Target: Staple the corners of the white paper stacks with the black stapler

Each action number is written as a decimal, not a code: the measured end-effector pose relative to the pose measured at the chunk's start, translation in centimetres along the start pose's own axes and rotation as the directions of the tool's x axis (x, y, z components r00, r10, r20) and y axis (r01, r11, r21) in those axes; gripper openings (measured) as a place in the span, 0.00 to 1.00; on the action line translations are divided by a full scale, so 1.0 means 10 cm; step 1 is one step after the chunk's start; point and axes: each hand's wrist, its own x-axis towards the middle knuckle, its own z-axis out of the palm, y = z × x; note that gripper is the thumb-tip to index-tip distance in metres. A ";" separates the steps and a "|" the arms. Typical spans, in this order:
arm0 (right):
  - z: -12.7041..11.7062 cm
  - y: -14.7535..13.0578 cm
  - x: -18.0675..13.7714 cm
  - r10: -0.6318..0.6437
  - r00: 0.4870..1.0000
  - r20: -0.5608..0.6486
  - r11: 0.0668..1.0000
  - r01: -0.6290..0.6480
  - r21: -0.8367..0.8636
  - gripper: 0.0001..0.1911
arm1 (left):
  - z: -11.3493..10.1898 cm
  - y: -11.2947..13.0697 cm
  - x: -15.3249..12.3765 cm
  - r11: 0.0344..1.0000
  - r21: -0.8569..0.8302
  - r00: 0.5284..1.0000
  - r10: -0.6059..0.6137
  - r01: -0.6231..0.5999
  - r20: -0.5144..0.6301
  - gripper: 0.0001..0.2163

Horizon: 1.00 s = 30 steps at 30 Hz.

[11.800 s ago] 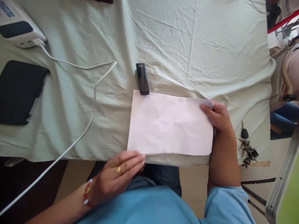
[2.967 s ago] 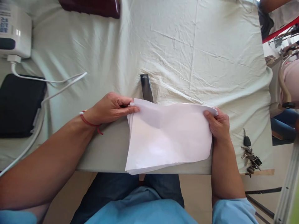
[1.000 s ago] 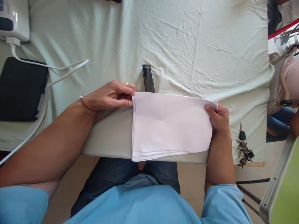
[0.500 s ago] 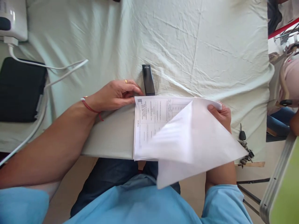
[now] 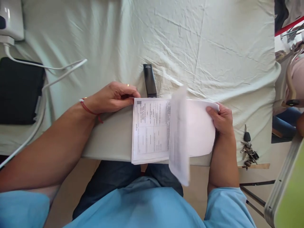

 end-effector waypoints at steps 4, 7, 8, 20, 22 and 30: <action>-0.02 -0.01 -0.01 -0.025 1.000 -0.006 0.999 0.025 -0.022 0.41 | -0.05 0.06 0.01 0.997 0.077 1.000 -0.007 0.007 0.008 0.08; -0.02 0.01 0.00 -0.046 0.999 -0.006 0.999 0.046 -0.016 0.40 | -0.05 0.05 0.01 0.996 0.084 1.000 -0.010 0.010 0.006 0.11; -0.02 0.02 0.01 -0.050 0.999 -0.008 0.999 0.050 -0.014 0.40 | -0.04 0.04 0.02 0.995 0.099 1.000 -0.006 0.006 0.000 0.11; 0.01 0.06 0.02 0.015 0.999 -0.040 0.995 -0.011 0.099 0.35 | -0.06 0.00 0.03 0.990 0.109 0.996 -0.087 0.085 0.009 0.12; 0.01 0.06 0.02 0.024 0.999 -0.043 0.993 -0.018 0.116 0.34 | -0.08 0.00 0.04 0.993 0.079 0.995 -0.089 0.085 0.043 0.14; 0.00 0.08 0.02 0.037 0.999 -0.010 0.988 -0.035 0.148 0.31 | -0.09 0.01 0.01 0.992 -0.031 0.992 -0.123 0.124 0.033 0.09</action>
